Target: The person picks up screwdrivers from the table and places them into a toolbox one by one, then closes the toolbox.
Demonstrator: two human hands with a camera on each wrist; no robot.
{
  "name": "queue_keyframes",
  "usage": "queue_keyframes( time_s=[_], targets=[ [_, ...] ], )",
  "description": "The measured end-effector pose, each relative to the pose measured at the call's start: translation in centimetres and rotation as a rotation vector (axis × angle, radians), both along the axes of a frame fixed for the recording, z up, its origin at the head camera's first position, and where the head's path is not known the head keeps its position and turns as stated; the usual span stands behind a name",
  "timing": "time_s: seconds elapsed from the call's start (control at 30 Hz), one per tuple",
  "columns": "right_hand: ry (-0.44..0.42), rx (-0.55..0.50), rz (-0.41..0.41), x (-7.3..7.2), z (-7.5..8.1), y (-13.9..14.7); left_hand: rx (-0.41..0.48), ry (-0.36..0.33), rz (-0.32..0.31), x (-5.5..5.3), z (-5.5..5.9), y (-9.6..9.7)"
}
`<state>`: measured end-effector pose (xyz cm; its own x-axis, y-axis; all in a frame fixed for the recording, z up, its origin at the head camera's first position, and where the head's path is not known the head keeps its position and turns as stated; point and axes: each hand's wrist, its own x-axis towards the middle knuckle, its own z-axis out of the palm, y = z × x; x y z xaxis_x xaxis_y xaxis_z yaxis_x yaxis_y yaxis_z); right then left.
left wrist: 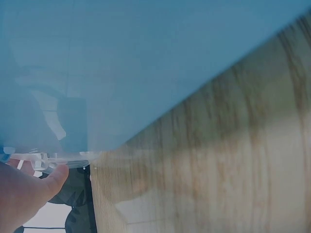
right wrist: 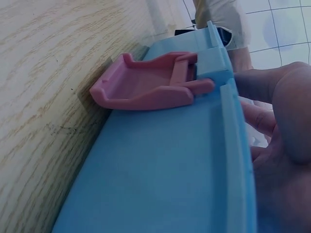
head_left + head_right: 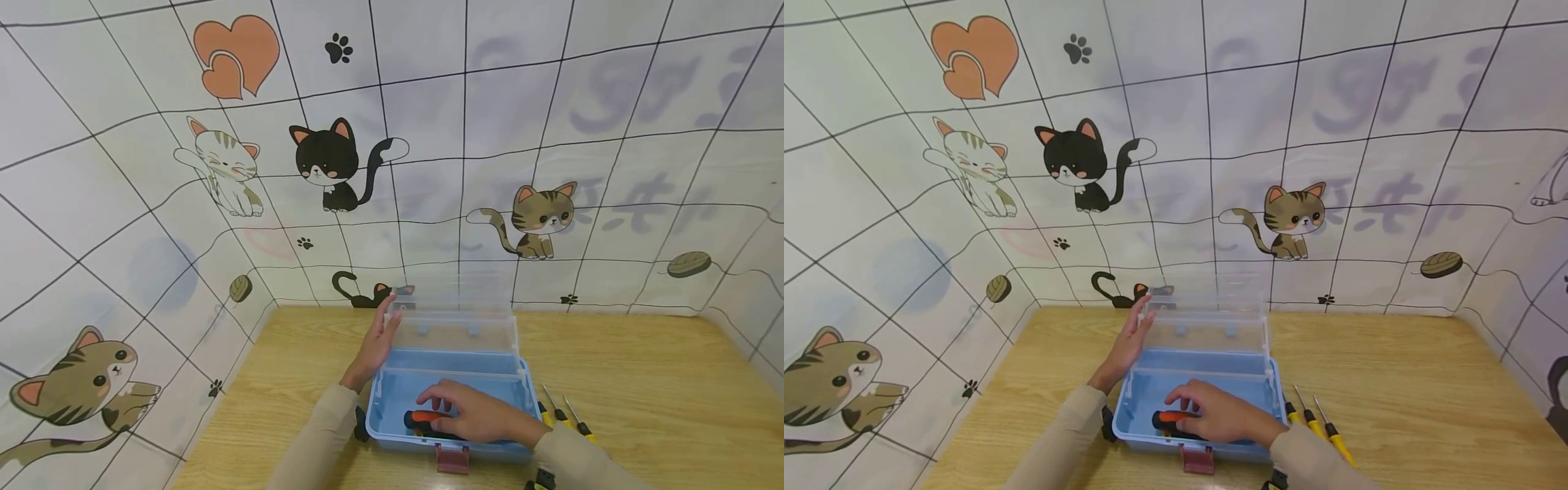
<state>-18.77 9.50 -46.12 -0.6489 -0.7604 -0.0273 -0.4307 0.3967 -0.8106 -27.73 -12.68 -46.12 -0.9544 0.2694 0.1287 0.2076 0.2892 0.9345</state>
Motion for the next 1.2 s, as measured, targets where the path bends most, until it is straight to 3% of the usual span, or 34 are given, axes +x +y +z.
queue_keyframes(
  time_s=[0.5,0.77,0.97,1.2],
  targets=[
    [0.03,-0.017,-0.02,0.8,0.6,1.4,0.007,-0.009,0.001,-0.1,-0.1,0.0],
    [-0.013,-0.039,-0.034,1.1,1.7,2.6,0.022,0.009,0.027,-1.7,-2.9,-0.1],
    [0.036,-0.077,-0.002,1.1,2.2,3.5,0.019,0.034,0.039,-1.7,-3.0,0.0],
    [0.079,-0.078,-0.035,1.1,2.8,4.7,0.01,0.017,0.025,-1.8,-3.0,-0.1]
  ],
)
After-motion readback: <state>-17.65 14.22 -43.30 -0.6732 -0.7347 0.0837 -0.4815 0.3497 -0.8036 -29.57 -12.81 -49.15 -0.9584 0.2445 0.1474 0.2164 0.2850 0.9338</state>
